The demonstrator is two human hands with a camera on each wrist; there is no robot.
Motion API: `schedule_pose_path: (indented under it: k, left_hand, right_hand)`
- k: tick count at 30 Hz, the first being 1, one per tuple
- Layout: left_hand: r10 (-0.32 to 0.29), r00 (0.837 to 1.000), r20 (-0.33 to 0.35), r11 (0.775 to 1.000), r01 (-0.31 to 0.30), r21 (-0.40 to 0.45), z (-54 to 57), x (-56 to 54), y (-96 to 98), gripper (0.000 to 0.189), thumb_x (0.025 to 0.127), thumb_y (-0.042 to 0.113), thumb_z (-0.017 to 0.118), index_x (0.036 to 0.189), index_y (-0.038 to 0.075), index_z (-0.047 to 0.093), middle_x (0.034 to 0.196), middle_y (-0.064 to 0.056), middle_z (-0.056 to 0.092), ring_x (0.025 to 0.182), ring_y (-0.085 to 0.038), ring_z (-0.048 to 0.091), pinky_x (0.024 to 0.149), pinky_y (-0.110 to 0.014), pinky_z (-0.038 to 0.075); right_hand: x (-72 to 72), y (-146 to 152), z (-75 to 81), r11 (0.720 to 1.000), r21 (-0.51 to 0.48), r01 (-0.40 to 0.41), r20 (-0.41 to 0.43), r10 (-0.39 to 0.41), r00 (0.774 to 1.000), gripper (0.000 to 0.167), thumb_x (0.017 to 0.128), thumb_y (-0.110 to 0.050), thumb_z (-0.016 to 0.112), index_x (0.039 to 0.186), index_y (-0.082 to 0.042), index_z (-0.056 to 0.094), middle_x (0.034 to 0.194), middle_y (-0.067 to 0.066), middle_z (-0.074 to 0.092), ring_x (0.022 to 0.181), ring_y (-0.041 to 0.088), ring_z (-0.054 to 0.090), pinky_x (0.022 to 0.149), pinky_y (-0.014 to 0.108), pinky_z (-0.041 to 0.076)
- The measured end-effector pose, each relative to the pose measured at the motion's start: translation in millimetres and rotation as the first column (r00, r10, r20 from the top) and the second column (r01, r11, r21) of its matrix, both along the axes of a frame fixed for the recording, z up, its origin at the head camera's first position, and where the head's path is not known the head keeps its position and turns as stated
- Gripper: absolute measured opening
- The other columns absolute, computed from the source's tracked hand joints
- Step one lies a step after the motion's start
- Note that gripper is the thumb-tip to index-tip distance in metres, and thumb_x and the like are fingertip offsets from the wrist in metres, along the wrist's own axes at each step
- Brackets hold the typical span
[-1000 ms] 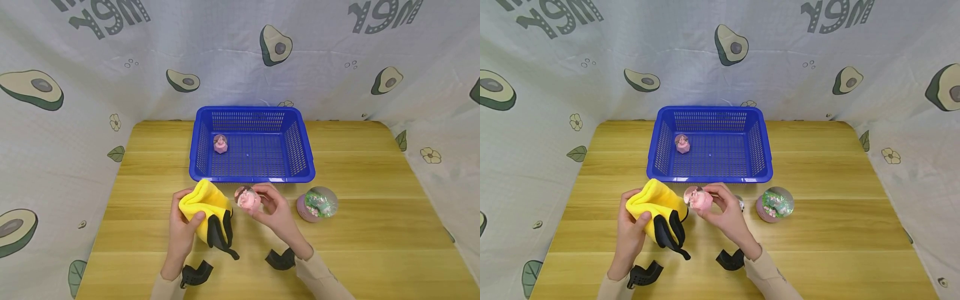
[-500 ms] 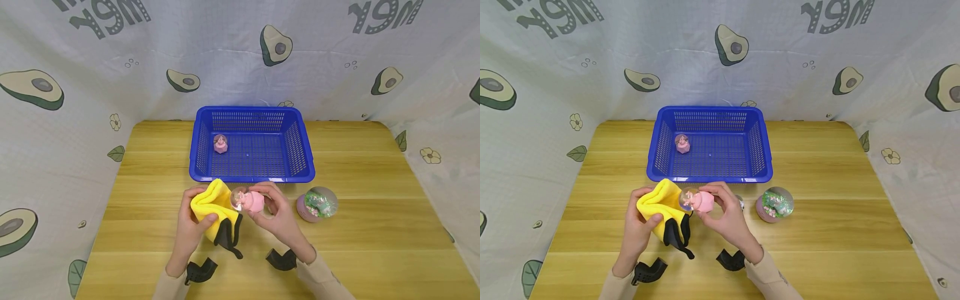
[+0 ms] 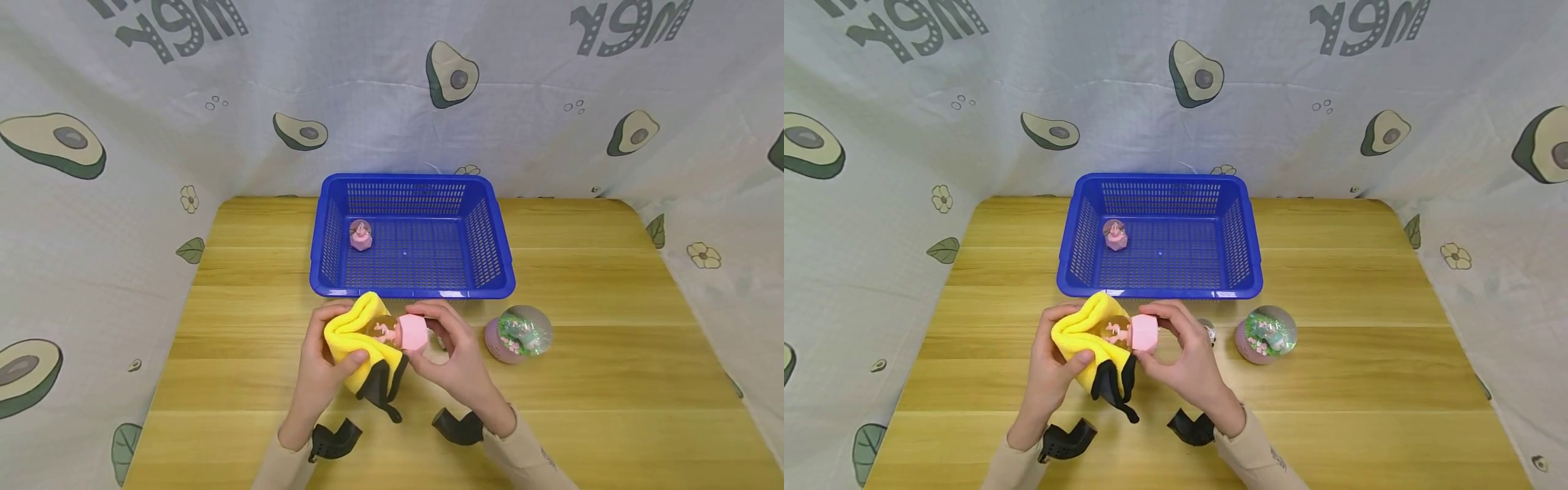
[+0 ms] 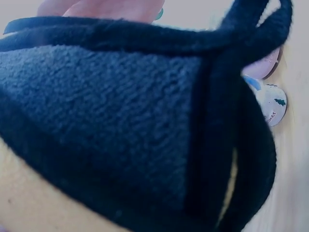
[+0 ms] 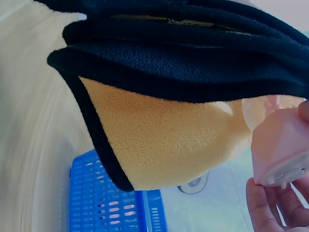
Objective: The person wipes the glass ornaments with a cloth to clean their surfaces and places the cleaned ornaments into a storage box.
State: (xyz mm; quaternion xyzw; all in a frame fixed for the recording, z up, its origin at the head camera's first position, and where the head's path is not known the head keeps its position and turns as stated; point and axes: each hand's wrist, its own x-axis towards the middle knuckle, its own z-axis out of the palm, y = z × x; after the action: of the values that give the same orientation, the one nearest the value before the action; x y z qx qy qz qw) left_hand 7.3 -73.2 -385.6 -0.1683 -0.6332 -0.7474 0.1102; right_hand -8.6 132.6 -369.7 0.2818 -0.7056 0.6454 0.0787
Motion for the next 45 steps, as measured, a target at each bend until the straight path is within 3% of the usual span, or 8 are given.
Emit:
schedule_pose_path:
  k: [14,18,25,28,31,40,42,45]
  left_hand:
    - [0.007,0.994,-0.112,0.994,-0.019,-0.104,5.9,-3.9,12.5,0.059,0.085,0.042,0.071,0.119,-0.002,0.05,0.125,-0.015,0.052,0.115,-0.028,0.05,0.095,-0.032,0.044]
    - [-0.006,0.985,-0.175,0.975,-0.033,-0.22,8.1,-3.5,14.7,0.059,0.085,0.045,0.068,0.123,0.004,0.05,0.129,-0.015,0.049,0.117,-0.029,0.049,0.097,-0.034,0.042]
    - [-0.115,0.942,-0.314,0.906,-0.03,-0.423,12.4,-7.4,9.6,0.058,0.089,0.046,0.062,0.129,0.009,0.044,0.13,-0.017,0.044,0.115,-0.032,0.048,0.094,-0.039,0.045]
    - [-0.149,0.918,-0.368,0.882,-0.045,-0.469,12.5,-9.6,7.9,0.055,0.09,0.043,0.061,0.129,0.008,0.044,0.129,-0.017,0.044,0.112,-0.031,0.05,0.093,-0.038,0.046]
    - [-0.135,0.907,-0.399,0.881,-0.074,-0.467,10.5,-11.6,8.2,0.052,0.09,0.041,0.062,0.126,0.008,0.045,0.126,-0.016,0.047,0.109,-0.031,0.053,0.092,-0.037,0.046]
    - [0.013,0.958,-0.286,0.928,-0.118,-0.353,3.2,-13.8,7.2,0.052,0.087,0.048,0.063,0.117,0.007,0.051,0.116,-0.015,0.054,0.105,-0.029,0.055,0.09,-0.035,0.048]
    - [0.024,0.967,-0.253,0.93,-0.115,-0.351,4.1,-14.5,6.7,0.052,0.087,0.05,0.063,0.116,0.007,0.052,0.115,-0.014,0.055,0.104,-0.029,0.054,0.089,-0.035,0.047]
    - [0.021,0.979,-0.202,0.937,-0.09,-0.339,5.5,-16.3,5.9,0.052,0.088,0.049,0.063,0.116,0.007,0.052,0.114,-0.013,0.055,0.104,-0.028,0.054,0.087,-0.034,0.047]
  right_hand:
    - [4.4,-5.7,-2.9,0.997,-0.081,0.002,0.021,0.0,1.0,0.048,0.07,0.023,0.069,0.115,0.015,0.055,0.112,0.02,0.06,0.107,0.017,0.057,0.09,0.029,0.049]
    - [4.9,-5.6,-1.4,0.99,-0.142,-0.006,0.162,0.03,0.986,0.037,0.079,0.015,0.066,0.114,0.018,0.054,0.113,0.008,0.062,0.105,0.016,0.059,0.088,0.029,0.05]
    - [1.9,-0.6,4.8,0.982,-0.191,-0.011,0.534,0.113,0.838,0.029,0.086,0.001,0.061,0.111,0.015,0.058,0.099,0.004,0.067,0.087,0.014,0.064,0.074,0.027,0.055]
    - [-1.2,2.1,5.0,0.981,-0.185,-0.059,0.613,0.162,0.773,0.029,0.088,-0.005,0.056,0.11,0.014,0.059,0.094,0.006,0.069,0.083,0.014,0.065,0.072,0.027,0.055]
    - [-4.0,3.6,5.0,0.98,-0.163,-0.114,0.637,0.192,0.746,0.034,0.091,-0.009,0.053,0.111,0.017,0.057,0.094,0.005,0.07,0.083,0.014,0.066,0.072,0.029,0.055]
    - [-6.9,6.5,11.8,0.973,-0.104,-0.206,0.639,0.224,0.736,0.042,0.092,-0.011,0.061,0.122,0.016,0.052,0.113,0.016,0.063,0.1,0.018,0.062,0.088,0.032,0.05]
    - [-6.0,5.2,13.1,0.977,-0.074,-0.201,0.609,0.204,0.766,0.043,0.091,-0.011,0.064,0.123,0.016,0.051,0.113,0.019,0.061,0.099,0.017,0.062,0.086,0.031,0.051]
    - [-4.8,2.3,12.7,0.982,-0.007,-0.187,0.491,0.166,0.855,0.044,0.09,-0.006,0.065,0.124,0.017,0.051,0.113,0.023,0.059,0.099,0.016,0.061,0.084,0.03,0.053]
